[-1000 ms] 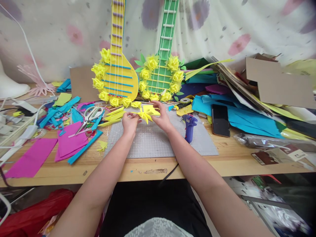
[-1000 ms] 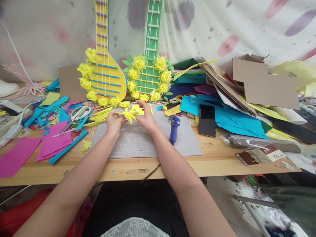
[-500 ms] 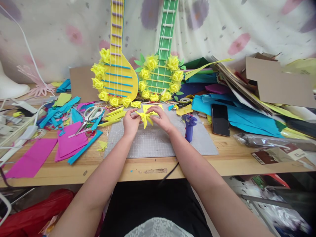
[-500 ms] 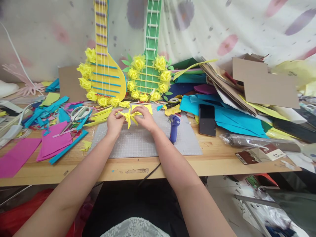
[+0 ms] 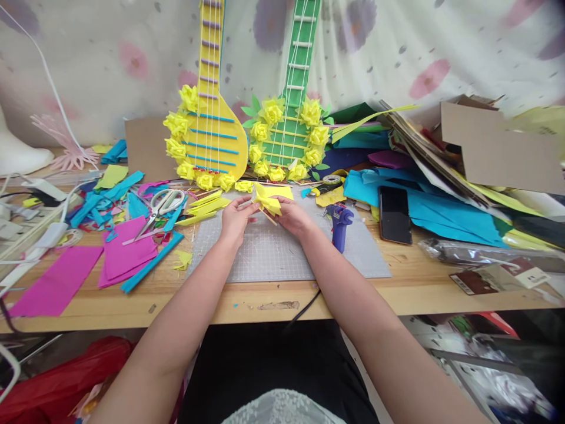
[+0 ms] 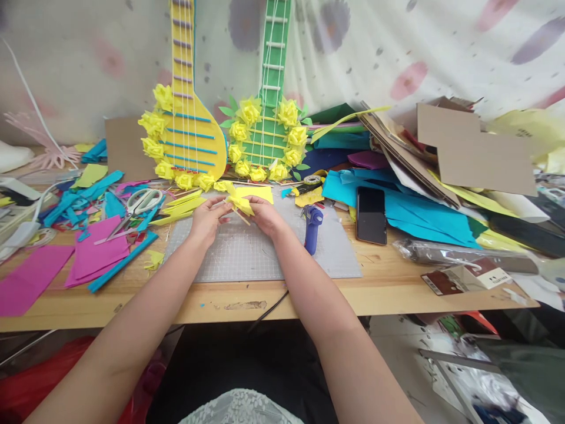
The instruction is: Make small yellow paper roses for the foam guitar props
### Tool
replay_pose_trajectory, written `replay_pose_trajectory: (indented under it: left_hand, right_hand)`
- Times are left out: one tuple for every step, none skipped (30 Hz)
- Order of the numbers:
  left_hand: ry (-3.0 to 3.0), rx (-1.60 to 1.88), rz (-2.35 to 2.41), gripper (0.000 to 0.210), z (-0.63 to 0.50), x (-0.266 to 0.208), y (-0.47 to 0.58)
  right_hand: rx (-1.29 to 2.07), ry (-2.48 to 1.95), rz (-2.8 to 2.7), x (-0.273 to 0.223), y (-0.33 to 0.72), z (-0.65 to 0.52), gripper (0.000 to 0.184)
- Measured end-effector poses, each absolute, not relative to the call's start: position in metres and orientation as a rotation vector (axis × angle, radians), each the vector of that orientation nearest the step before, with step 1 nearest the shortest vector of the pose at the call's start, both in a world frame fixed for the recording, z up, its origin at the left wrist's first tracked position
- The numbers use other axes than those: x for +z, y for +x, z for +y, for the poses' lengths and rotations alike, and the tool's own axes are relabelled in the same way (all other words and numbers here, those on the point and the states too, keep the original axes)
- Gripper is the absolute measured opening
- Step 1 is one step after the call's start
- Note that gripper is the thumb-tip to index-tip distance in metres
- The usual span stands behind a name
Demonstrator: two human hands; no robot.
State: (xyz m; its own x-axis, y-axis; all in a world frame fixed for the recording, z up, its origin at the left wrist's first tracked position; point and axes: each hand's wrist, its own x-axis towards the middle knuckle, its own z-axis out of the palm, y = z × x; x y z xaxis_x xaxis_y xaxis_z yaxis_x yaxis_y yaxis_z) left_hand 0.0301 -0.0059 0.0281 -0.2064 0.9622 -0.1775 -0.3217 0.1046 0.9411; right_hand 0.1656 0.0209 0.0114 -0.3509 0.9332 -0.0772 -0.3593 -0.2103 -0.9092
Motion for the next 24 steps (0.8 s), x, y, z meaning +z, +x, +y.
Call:
replay_pose_trajectory:
  left_hand:
    - [0.731,1.385,1.186,0.039,-0.005,0.028,0.03]
    - [0.71,1.371,1.179,0.039,-0.005,0.028,0.03]
    - [0.688,1.361,1.177,0.039,-0.005,0.028,0.03]
    - [0.666,1.353,1.18,0.038,-0.005,0.028,0.03]
    - [0.645,1.349,1.184,0.038,-0.005,0.029,0.03]
    - [0.626,1.348,1.189,0.039,-0.005,0.029,0.03]
    - [0.609,1.35,1.194,0.039,-0.005,0.03,0.031]
    - [0.594,1.357,1.199,0.039,-0.005,0.031,0.031]
    - [0.581,1.367,1.203,0.039,-0.006,0.032,0.032]
    - [0.569,1.378,1.206,0.039,-0.006,0.032,0.032]
    - [0.561,1.389,1.207,0.039,-0.006,0.033,0.033]
    - [0.555,1.398,1.205,0.039,-0.006,0.033,0.034]
    - [0.551,1.406,1.202,0.04,-0.005,0.034,0.034]
    - [0.549,1.412,1.198,0.04,-0.005,0.034,0.034]
    - [0.548,1.418,1.192,0.041,-0.005,0.034,0.035]
    - [0.549,1.427,1.186,0.041,-0.004,0.034,0.035]
    - [0.553,1.441,1.178,0.041,-0.004,0.033,0.035]
    - [0.559,1.458,1.17,0.041,-0.003,0.033,0.034]
    - [0.565,1.479,1.161,0.042,-0.003,0.032,0.034]
    - [0.57,1.502,1.148,0.043,-0.003,0.031,0.034]
    - [0.571,1.528,1.134,0.045,-0.002,0.031,0.033]
    - [0.566,1.551,1.12,0.046,-0.002,0.031,0.033]
    - [0.555,1.572,1.109,0.047,-0.002,0.031,0.032]
    - [0.54,1.59,1.103,0.047,-0.002,0.031,0.032]
  right_hand:
    - [1.763,-0.807,-1.012,0.011,0.166,0.022,0.017]
    - [1.784,-0.796,-0.98,0.011,0.166,0.022,0.017]
    - [1.799,-0.791,-0.957,0.012,0.166,0.022,0.017]
    - [1.81,-0.791,-0.94,0.012,0.166,0.021,0.017]
    - [1.821,-0.793,-0.928,0.014,0.165,0.021,0.016]
    - [1.834,-0.796,-0.916,0.015,0.165,0.02,0.016]
    - [1.847,-0.797,-0.903,0.017,0.164,0.019,0.016]
    - [1.858,-0.798,-0.888,0.018,0.164,0.018,0.016]
    - [1.87,-0.801,-0.872,0.019,0.164,0.016,0.016]
    - [1.882,-0.808,-0.856,0.021,0.163,0.016,0.016]
    - [1.896,-0.816,-0.842,0.022,0.163,0.015,0.015]
    - [1.912,-0.823,-0.83,0.022,0.163,0.014,0.013]
    - [1.931,-0.826,-0.82,0.023,0.163,0.014,0.012]
    - [1.954,-0.823,-0.809,0.023,0.163,0.013,0.012]
    - [1.974,-0.812,-0.797,0.023,0.163,0.013,0.011]
    - [1.992,-0.8,-0.785,0.023,0.163,0.013,0.011]
    - [2.009,-0.79,-0.776,0.023,0.163,0.012,0.01]
    - [2.023,-0.783,-0.773,0.023,0.163,0.012,0.009]
    - [2.037,-0.775,-0.779,0.023,0.163,0.012,0.009]
    - [2.054,-0.77,-0.791,0.023,0.163,0.012,0.011]
    - [2.073,-0.77,-0.806,0.023,0.162,0.012,0.016]
    - [2.086,-0.779,-0.822,0.023,0.162,0.012,0.021]
    - [2.081,-0.803,-0.831,0.022,0.16,0.013,0.025]
    - [2.047,-0.85,-0.828,0.021,0.158,0.013,0.03]
